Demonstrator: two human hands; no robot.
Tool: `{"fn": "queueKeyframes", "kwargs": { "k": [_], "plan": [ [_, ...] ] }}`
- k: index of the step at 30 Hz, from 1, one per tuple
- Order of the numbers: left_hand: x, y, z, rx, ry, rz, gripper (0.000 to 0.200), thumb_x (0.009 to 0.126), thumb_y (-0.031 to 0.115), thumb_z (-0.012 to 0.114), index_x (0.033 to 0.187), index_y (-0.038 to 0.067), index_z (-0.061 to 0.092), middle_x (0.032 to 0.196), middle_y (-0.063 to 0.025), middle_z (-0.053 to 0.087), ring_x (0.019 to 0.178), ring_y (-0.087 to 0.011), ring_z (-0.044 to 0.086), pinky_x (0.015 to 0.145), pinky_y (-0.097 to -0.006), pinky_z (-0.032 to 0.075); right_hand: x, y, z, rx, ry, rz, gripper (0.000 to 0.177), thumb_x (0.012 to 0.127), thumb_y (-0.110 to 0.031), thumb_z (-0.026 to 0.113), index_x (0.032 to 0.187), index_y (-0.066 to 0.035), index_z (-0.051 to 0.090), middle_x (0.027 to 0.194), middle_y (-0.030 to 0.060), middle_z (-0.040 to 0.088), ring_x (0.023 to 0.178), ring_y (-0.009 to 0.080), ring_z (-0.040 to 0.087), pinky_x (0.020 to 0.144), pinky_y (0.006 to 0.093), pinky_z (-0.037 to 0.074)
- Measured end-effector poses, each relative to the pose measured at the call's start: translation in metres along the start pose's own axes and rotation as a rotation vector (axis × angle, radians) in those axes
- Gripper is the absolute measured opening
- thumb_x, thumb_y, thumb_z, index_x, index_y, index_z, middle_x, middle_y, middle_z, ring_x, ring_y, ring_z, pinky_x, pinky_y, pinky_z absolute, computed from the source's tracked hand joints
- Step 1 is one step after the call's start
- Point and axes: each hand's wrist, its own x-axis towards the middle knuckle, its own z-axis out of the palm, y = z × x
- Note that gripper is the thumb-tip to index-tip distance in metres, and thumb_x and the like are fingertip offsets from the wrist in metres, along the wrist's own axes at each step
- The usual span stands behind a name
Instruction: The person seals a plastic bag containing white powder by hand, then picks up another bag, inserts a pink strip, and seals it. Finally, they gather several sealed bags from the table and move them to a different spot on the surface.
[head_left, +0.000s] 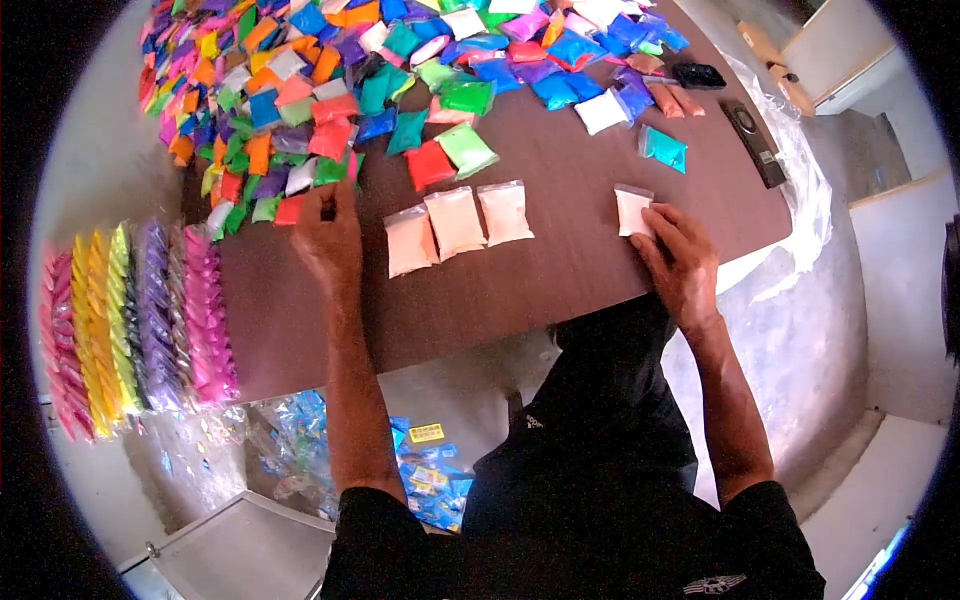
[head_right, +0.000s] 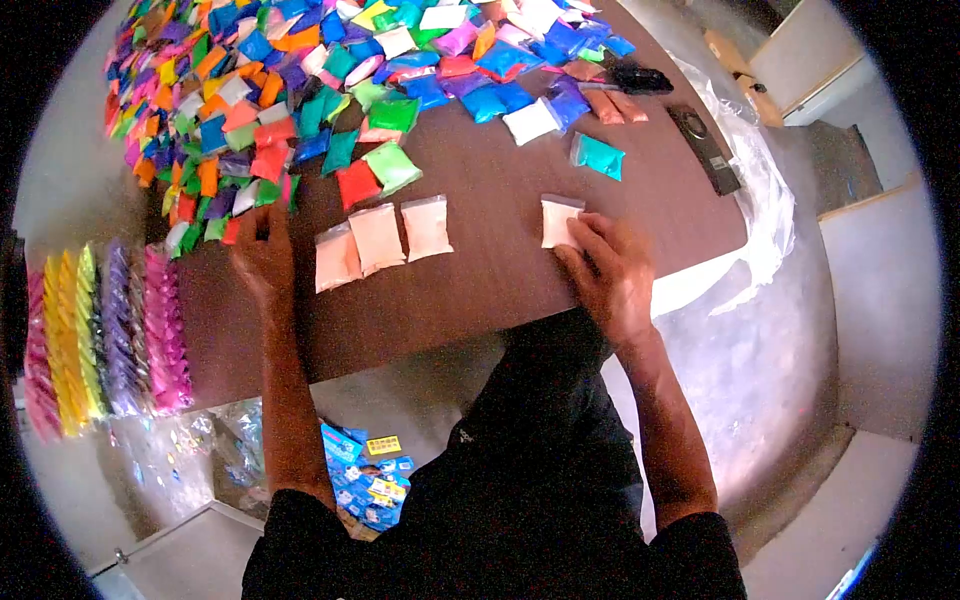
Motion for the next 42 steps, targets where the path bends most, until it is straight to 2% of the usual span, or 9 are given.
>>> {"fn": "queueKeyframes", "kwargs": {
  "k": [4, 8, 10, 13, 14, 18, 21, 34, 42],
  "plan": [
    [0.007, -0.001, -0.004, -0.024, 0.000, -0.093, 0.023, 0.093, 0.019, 0.077, 0.096, -0.003, 0.075, 0.079, -0.0102, 0.073, 0.073, -0.0145, 0.067, 0.069, -0.0338, 0.054, 0.008, -0.022, 0.014, 0.199, -0.007, 0.054, 0.026, 0.088, -0.009, 0.081, 0.112, -0.003, 0.076, 0.120, 0.0172, 0.072, 0.107, 0.0326, 0.072, 0.091, 0.0383, 0.058],
    [0.008, -0.010, -0.002, -0.108, -0.001, -0.062, 0.023, 0.093, 0.020, 0.078, 0.096, -0.003, 0.075, 0.079, -0.0101, 0.073, 0.073, -0.0139, 0.066, 0.069, -0.0330, 0.054, 0.015, -0.045, 0.036, 0.287, 0.017, 0.045, 0.024, 0.088, -0.006, 0.080, 0.112, -0.003, 0.075, 0.119, 0.0171, 0.072, 0.107, 0.0302, 0.072, 0.091, 0.0368, 0.058],
    [0.008, -0.002, -0.005, -0.112, -0.067, -0.133, 0.024, 0.093, 0.020, 0.077, 0.097, -0.003, 0.075, 0.079, -0.0096, 0.073, 0.074, -0.0137, 0.066, 0.069, -0.0324, 0.053, 0.020, -0.060, 0.044, 0.398, 0.049, 0.049, 0.024, 0.088, -0.004, 0.079, 0.111, -0.003, 0.075, 0.119, 0.0166, 0.072, 0.107, 0.0294, 0.072, 0.092, 0.0366, 0.058],
    [0.011, -0.009, 0.000, -0.092, -0.044, -0.060, 0.023, 0.093, 0.019, 0.077, 0.098, -0.003, 0.074, 0.079, -0.0098, 0.072, 0.074, -0.0125, 0.065, 0.069, -0.0317, 0.053, 0.028, -0.081, 0.053, 0.385, 0.010, 0.015, 0.024, 0.087, -0.003, 0.080, 0.110, -0.002, 0.075, 0.119, 0.0159, 0.072, 0.108, 0.0281, 0.071, 0.093, 0.0361, 0.057],
    [0.010, -0.010, 0.000, -0.092, -0.041, -0.063, 0.023, 0.093, 0.019, 0.077, 0.098, -0.003, 0.074, 0.079, -0.0098, 0.072, 0.074, -0.0125, 0.065, 0.069, -0.0317, 0.053, 0.029, -0.086, 0.057, 0.380, -0.012, -0.002, 0.025, 0.086, 0.000, 0.080, 0.110, -0.001, 0.075, 0.119, 0.0156, 0.072, 0.109, 0.0269, 0.071, 0.093, 0.0354, 0.057],
    [0.010, -0.006, 0.000, -0.152, -0.058, -0.125, 0.022, 0.092, 0.018, 0.078, 0.099, -0.003, 0.074, 0.079, -0.0114, 0.073, 0.074, -0.0130, 0.066, 0.068, -0.0317, 0.053, 0.030, -0.099, 0.071, 0.350, -0.041, -0.055, 0.026, 0.084, -0.003, 0.082, 0.109, -0.002, 0.075, 0.118, 0.0149, 0.071, 0.106, 0.0295, 0.072, 0.090, 0.0359, 0.059],
    [0.010, -0.009, 0.004, -0.145, -0.060, -0.116, 0.021, 0.092, 0.017, 0.078, 0.099, -0.003, 0.074, 0.080, -0.0122, 0.073, 0.074, -0.0139, 0.067, 0.068, -0.0320, 0.053, 0.029, -0.100, 0.076, 0.362, -0.040, -0.051, 0.022, 0.086, -0.008, 0.081, 0.106, -0.002, 0.074, 0.118, 0.0155, 0.071, 0.108, 0.0314, 0.071, 0.091, 0.0390, 0.059],
    [0.010, -0.009, 0.006, -0.142, -0.056, -0.112, 0.022, 0.092, 0.020, 0.078, 0.097, -0.002, 0.075, 0.082, -0.0136, 0.075, 0.075, -0.0175, 0.070, 0.071, -0.0337, 0.054, 0.032, -0.097, 0.076, 0.382, -0.084, -0.075, 0.024, 0.084, -0.008, 0.082, 0.106, -0.004, 0.074, 0.118, 0.0153, 0.070, 0.107, 0.0315, 0.071, 0.090, 0.0383, 0.059],
    [0.012, -0.010, 0.005, -0.124, -0.097, -0.151, 0.022, 0.092, 0.018, 0.077, 0.095, -0.004, 0.073, 0.080, -0.0122, 0.074, 0.076, -0.0153, 0.069, 0.070, -0.0331, 0.054, 0.033, -0.097, 0.076, 0.364, -0.105, -0.099, 0.026, 0.086, -0.007, 0.079, 0.110, -0.003, 0.072, 0.122, 0.0165, 0.068, 0.106, 0.0350, 0.071, 0.088, 0.0405, 0.059]
  ]
}}
